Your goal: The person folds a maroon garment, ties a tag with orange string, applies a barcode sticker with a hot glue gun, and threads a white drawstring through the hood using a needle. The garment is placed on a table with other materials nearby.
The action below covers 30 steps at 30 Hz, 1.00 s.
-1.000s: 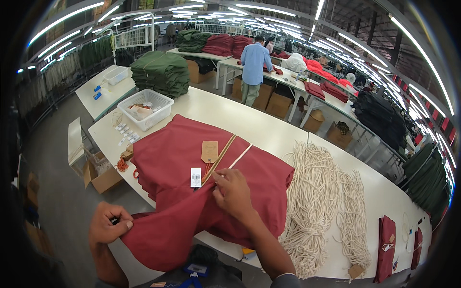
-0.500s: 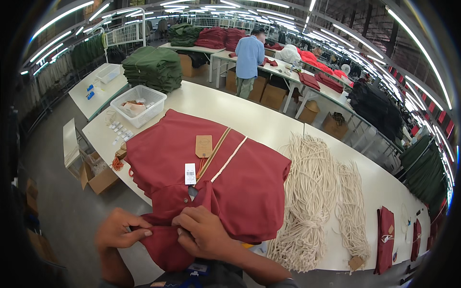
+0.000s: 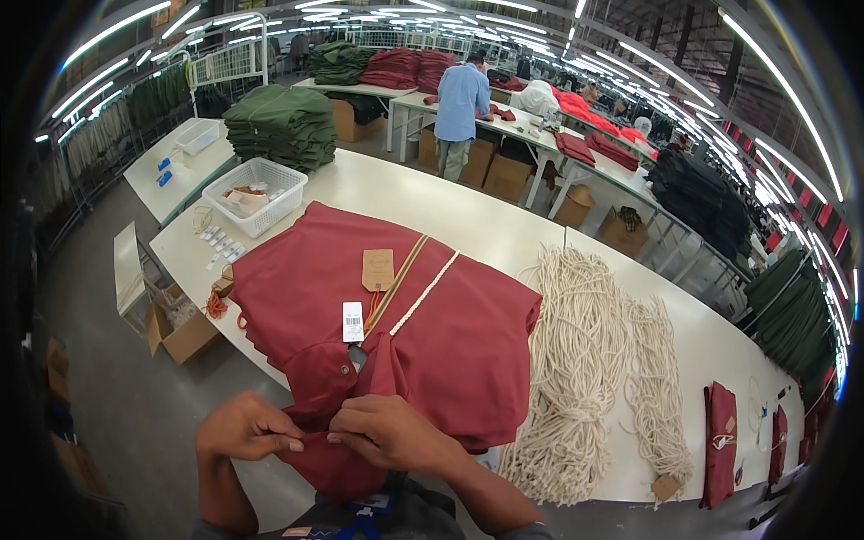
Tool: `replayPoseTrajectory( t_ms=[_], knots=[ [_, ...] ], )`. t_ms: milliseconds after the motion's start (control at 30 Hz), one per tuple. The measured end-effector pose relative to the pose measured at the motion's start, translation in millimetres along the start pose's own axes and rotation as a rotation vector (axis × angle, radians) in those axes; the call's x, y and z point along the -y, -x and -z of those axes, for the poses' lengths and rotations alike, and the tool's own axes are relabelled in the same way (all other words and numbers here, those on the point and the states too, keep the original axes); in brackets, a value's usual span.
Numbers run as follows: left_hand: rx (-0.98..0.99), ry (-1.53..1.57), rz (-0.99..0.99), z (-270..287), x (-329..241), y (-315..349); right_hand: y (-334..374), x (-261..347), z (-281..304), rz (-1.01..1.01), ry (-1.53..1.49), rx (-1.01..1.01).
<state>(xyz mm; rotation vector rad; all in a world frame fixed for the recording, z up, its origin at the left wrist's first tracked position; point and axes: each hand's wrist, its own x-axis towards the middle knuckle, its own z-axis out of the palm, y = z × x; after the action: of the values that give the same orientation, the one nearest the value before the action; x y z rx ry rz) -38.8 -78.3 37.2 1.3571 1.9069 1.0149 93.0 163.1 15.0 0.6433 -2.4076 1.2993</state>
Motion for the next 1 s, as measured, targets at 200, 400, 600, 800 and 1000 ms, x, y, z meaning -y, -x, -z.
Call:
replayPoseTrajectory(
  t_ms=[200, 400, 600, 800, 1000],
  knots=[
    [-0.043, -0.186, -0.043, -8, 0, -13, -1, -3, -7, 0.008, 0.078, -0.042],
    [-0.222, -0.074, 0.006, -10, 7, -13, 5, -4, 1, -0.058, 0.1, -0.05],
    [-0.074, -0.057, -0.073, -6, 11, -10, 7, -13, -1, -0.011, -0.008, 0.038],
    [-0.283, 0.139, 0.009, -15, 5, -21, 5, -18, -21, 0.029, 0.109, -0.176],
    [-0.434, 0.21, 0.042, -35, 1, -37, 5, -11, -29, -0.206, -0.062, -0.164]
  ],
)
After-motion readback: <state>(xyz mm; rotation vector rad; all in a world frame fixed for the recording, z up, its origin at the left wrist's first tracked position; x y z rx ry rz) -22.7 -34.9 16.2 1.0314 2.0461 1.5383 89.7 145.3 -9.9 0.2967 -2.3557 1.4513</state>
